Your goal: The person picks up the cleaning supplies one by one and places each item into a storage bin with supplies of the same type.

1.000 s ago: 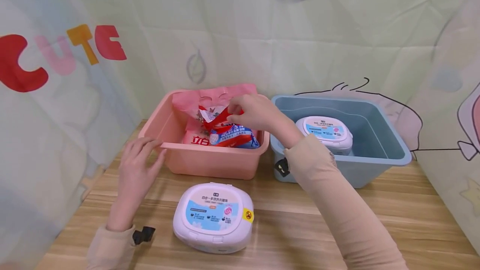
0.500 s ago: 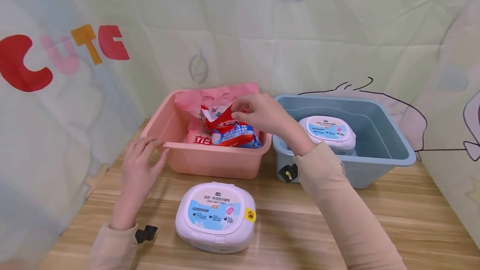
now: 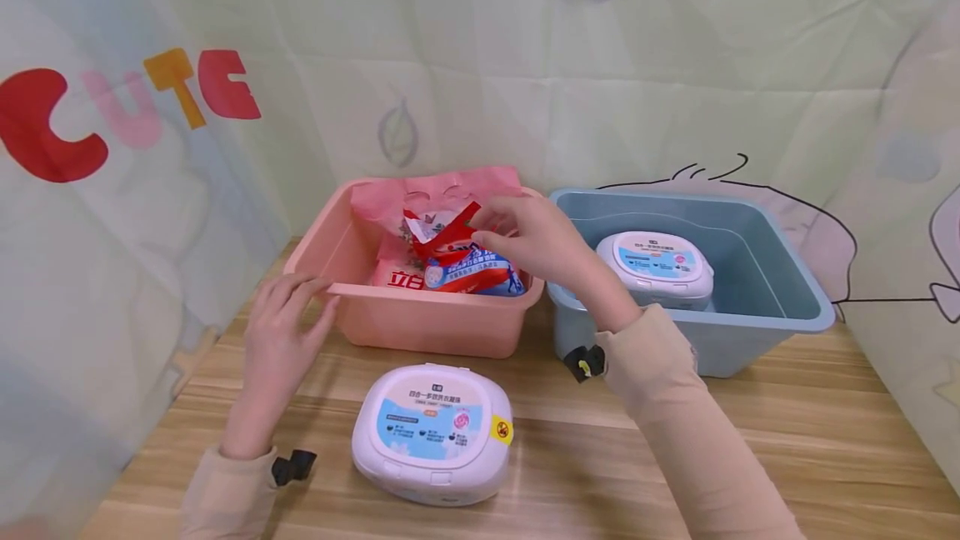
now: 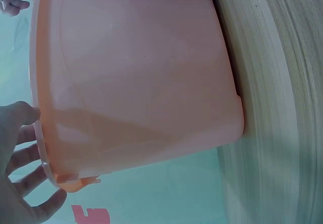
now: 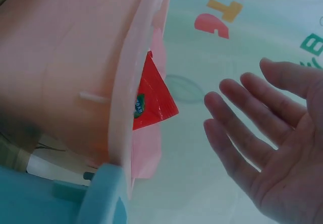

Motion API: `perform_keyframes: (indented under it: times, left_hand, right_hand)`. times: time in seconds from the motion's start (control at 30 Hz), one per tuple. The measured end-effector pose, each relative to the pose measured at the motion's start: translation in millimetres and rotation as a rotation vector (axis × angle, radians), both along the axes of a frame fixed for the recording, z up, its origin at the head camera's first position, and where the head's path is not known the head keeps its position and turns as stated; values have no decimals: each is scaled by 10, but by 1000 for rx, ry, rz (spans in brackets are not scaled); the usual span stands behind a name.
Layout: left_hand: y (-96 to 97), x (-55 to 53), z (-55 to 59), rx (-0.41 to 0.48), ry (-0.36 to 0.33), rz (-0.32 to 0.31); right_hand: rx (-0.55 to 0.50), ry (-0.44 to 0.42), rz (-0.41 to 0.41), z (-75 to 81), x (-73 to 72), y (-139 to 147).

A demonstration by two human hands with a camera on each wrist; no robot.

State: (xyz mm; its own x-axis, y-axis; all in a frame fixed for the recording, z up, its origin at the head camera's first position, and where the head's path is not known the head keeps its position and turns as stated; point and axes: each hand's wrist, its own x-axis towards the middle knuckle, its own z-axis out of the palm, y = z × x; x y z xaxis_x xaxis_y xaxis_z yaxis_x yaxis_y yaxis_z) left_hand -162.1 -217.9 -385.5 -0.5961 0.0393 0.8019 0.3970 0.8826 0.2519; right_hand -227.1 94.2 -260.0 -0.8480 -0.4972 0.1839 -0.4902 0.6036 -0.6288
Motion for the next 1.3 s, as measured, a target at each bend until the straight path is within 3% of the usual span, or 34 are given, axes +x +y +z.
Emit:
perform_keyframes:
  times: [0.23,0.93,1.3]
  left_hand:
    - [1,0,-2,5,16,-6]
    - [-4,-3,-12,5,15,-4]
    - [4,3,1,1,15,1]
  right_hand:
    - [-31,0,-6,-73,26,19]
    - [-179,-109,-39,-297,123,185]
    - [-187,-146,-76,-382,179,234]
